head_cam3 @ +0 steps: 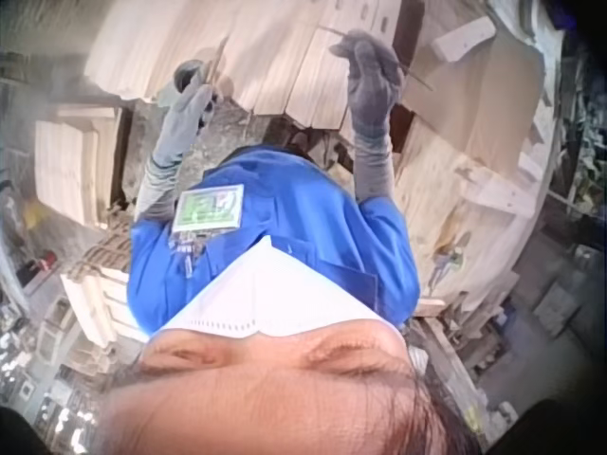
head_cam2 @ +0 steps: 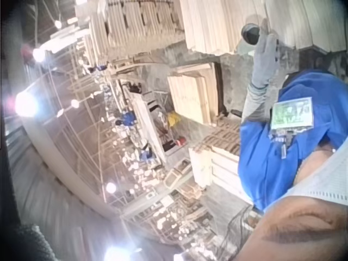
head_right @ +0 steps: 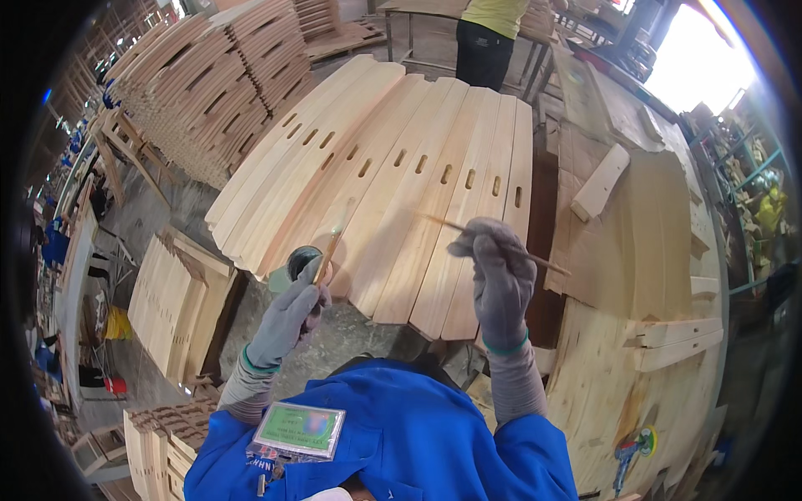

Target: The person applies a finish to wooden slats using a brush. They then mix a yellow liquid with water in a container and stir it with a power drill. Finally, they apply the mixed finish to the wooden slats.

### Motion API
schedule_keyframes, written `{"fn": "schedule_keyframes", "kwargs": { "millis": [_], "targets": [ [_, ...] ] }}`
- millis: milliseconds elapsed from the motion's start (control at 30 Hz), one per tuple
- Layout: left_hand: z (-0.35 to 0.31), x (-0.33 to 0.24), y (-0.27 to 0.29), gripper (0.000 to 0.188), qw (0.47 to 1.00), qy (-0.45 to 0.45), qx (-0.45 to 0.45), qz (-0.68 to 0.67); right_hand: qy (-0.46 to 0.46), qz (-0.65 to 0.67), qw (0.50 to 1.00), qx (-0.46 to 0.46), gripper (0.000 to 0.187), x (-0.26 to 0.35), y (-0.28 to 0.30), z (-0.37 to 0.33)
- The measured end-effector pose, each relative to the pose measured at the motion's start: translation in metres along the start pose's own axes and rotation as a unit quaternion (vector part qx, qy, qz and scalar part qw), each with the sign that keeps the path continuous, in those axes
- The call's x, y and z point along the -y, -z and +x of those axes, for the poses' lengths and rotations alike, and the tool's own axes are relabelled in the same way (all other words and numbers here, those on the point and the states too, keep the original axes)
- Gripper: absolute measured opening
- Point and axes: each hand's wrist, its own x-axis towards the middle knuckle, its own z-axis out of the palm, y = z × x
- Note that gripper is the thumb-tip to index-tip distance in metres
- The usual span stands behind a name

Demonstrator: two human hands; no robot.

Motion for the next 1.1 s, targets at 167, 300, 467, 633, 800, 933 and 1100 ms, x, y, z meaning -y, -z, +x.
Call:
{"fn": "schedule_keyframes", "kwargs": {
  "millis": [167,300,467,633,800,933,1100],
  "targets": [
    [-0.008,-0.003,0.003,0.050,0.989,-0.081,-0.059,0.112,0.062,-0.006,0.996,0.065,0.014,0.007,-0.052,-0.022],
    [-0.009,-0.003,-0.003,0.053,0.970,-0.151,-0.068,0.179,0.145,-0.243,0.949,0.141,0.019,-0.001,-0.054,-0.032],
    [-0.021,-0.017,0.001,0.050,0.996,-0.010,-0.038,0.074,0.136,-0.166,0.977,0.011,0.023,-0.009,-0.050,-0.016],
    [-0.027,-0.026,0.012,0.046,0.990,0.057,0.037,-0.121,0.133,-0.207,0.957,0.154,0.020,0.000,-0.050,-0.021],
    [-0.022,-0.019,0.020,0.042,0.984,0.080,0.068,-0.143,0.023,-0.030,0.999,0.035,0.017,0.003,-0.054,-0.008],
    [-0.019,-0.009,0.022,0.044,0.968,0.094,0.058,-0.225,-0.107,0.063,0.992,0.036,0.019,-0.008,-0.052,-0.019],
    [-0.014,-0.002,0.020,0.045,0.927,0.101,0.094,-0.350,-0.158,0.202,0.967,-0.013,0.016,-0.032,-0.034,-0.017]
  ]
}}
